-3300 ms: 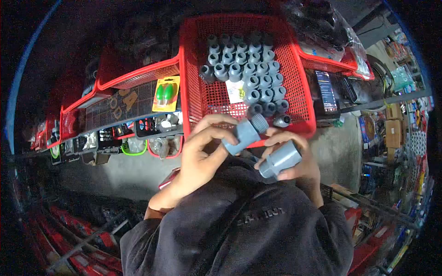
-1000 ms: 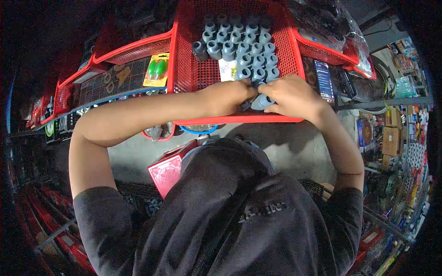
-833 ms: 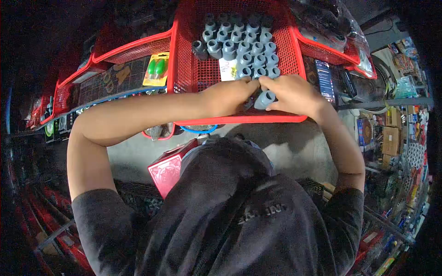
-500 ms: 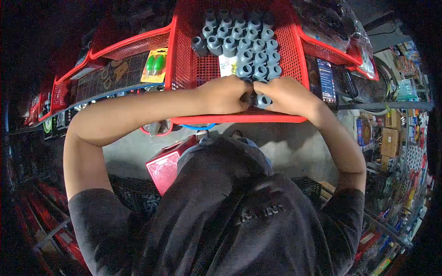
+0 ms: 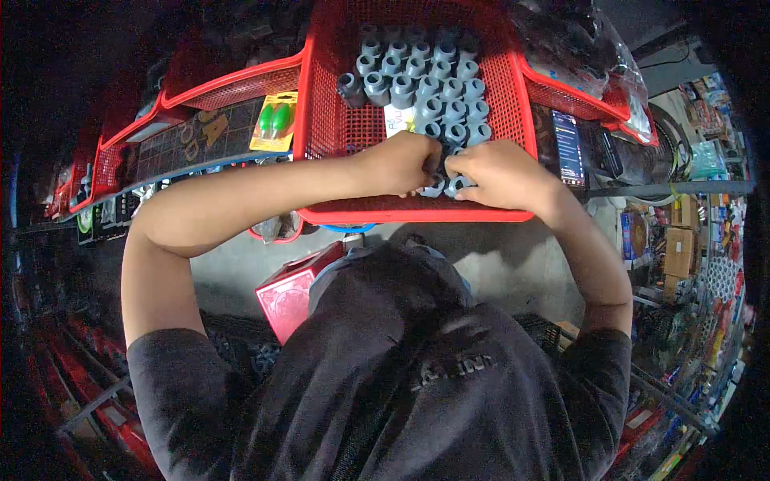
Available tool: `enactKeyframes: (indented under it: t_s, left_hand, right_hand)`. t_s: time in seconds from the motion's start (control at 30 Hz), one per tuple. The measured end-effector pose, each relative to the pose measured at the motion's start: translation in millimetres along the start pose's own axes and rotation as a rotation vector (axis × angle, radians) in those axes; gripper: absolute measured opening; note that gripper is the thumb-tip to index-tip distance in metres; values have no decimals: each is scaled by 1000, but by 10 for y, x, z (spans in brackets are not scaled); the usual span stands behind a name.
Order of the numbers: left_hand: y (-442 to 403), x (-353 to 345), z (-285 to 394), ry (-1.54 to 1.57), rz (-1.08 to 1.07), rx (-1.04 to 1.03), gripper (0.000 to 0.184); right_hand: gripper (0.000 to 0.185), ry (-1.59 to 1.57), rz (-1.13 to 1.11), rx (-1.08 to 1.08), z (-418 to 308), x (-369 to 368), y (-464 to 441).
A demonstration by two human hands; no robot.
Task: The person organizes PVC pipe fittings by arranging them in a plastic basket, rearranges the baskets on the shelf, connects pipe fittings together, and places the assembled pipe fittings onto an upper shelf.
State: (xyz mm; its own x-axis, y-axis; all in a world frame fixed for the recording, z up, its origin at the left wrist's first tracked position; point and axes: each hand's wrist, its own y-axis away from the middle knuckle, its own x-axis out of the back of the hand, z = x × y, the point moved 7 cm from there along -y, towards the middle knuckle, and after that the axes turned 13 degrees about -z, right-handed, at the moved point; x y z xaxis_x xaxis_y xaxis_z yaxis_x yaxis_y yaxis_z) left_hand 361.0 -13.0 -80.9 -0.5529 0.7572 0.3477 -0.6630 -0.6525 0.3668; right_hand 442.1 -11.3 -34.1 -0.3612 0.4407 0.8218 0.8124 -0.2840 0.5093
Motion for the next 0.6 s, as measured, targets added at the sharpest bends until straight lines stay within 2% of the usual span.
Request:
enactKeyframes:
  t_s: [0.1, 0.17, 0.2, 0.23, 0.3, 0.37, 0.4, 0.43, 0.47, 0.5, 0.53, 0.6]
  left_hand:
    - [-15, 10, -16, -4, -24, 50, 13]
    - [24, -11, -51, 103, -129, 196, 21]
    - [58, -2, -15, 80, -171, 254, 33]
    - [115, 33, 28, 106, -156, 278, 37]
    - [241, 145, 163, 135, -113, 261, 43]
    - [487, 415, 405, 7, 97, 89, 41]
    - [666, 584, 564, -129, 239, -42, 40]
    - [859, 751, 609, -141, 434, -128, 44]
    - [1066, 896, 595, -117, 534, -153, 42]
    - [1229, 1018, 533, -41, 529, -83, 33]
    - [1427, 1155, 452, 3, 640, -73, 30]
    - [1751, 1448, 188, -77, 823, -73, 27]
  right_hand:
    - [25, 0, 14, -35, 5, -25, 12]
    - [24, -21, 37, -4, 12, -16, 46]
    - [25, -37, 31, 1, 20, 8, 63]
    - [26, -12, -32, -71, 52, 25, 78]
    - [29, -63, -8, -127, 59, 170, 190]
    - [28, -198, 123, -34, 68, 339, 287]
    - [28, -217, 171, -5, 42, 460, 334]
    - [27, -223, 206, -9, 43, 560, 350]
    - [27, -194, 247, 9, 49, 646, 338]
    - [27, -167, 287, 28, 50, 732, 316]
    - [25, -96, 361, 65, 15, 855, 289]
    - [20, -203, 332, 137, -30, 1071, 101]
